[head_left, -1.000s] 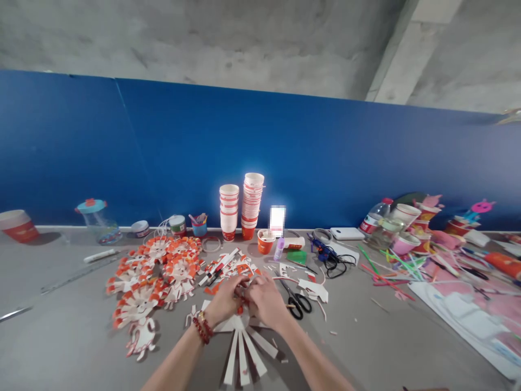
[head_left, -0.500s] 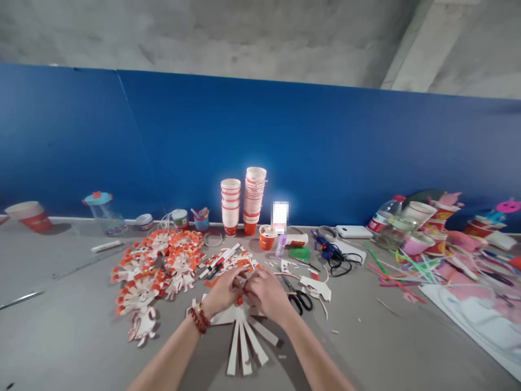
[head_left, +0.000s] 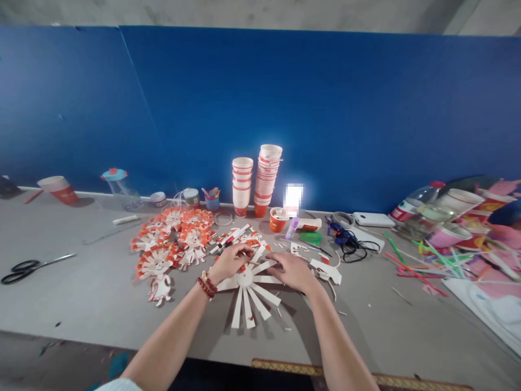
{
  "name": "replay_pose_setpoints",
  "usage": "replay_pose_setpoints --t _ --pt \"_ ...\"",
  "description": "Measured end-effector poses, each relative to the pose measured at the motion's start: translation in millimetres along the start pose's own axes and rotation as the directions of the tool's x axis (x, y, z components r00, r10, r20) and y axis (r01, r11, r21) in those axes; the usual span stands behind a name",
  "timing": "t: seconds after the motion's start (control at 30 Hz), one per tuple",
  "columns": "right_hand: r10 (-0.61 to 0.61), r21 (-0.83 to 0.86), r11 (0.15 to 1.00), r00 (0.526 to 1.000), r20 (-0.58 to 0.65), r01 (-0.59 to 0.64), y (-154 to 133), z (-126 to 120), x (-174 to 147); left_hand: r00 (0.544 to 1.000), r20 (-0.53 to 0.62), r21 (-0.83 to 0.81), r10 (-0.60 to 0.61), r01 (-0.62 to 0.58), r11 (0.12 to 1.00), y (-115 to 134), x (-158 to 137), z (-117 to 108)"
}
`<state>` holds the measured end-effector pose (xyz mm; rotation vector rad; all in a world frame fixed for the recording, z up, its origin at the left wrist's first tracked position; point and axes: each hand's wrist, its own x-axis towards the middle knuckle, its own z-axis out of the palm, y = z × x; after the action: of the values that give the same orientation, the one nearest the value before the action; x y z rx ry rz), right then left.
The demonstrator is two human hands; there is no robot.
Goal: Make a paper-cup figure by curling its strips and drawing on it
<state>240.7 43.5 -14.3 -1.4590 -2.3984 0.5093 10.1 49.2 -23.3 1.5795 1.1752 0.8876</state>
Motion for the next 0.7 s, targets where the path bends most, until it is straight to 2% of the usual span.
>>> replay_pose_setpoints --t 0.17,0.3,0.47,0.53,0.6,0.7 --pt "-0.032 0.086 0.996 0.999 -0.029 0.035 8.5 7.1 2.1 0.998 -0.001 -0.062 -0.068 0.068 0.996 6.4 -2.4 -1.2" --pt "-0.034 0.106 0.993 0.995 -0.092 0.043 13.6 5.1 3.8 0.999 0.034 -0.061 -0.004 0.006 0.998 5.1 -2.5 -6.4" --pt "-0.071 0.131 0.988 0.991 -0.114 0.085 27.8 -7.9 -0.3 0.989 0.135 0.092 0.062 -0.075 0.993 3.9 -2.5 -8.5" --pt "-0.02 0.124 0.992 0.994 -0.109 0.034 38.1 -15.5 -4.8 0.987 0.13 0.164 0.093 -0.114 0.98 4.8 -2.7 -8.2" --pt "0.068 0.125 0.991 0.989 -0.13 -0.051 46.5 -23.4 -9.1 0.994 0.071 0.2 0.078 -0.091 0.976 5.7 -2.7 -7.6" --pt "0.141 0.152 0.983 0.958 -0.248 -0.105 45.6 -31.2 -11.6 0.999 -0.021 0.214 0.033 -0.028 0.976 5.5 -2.5 -5.3"
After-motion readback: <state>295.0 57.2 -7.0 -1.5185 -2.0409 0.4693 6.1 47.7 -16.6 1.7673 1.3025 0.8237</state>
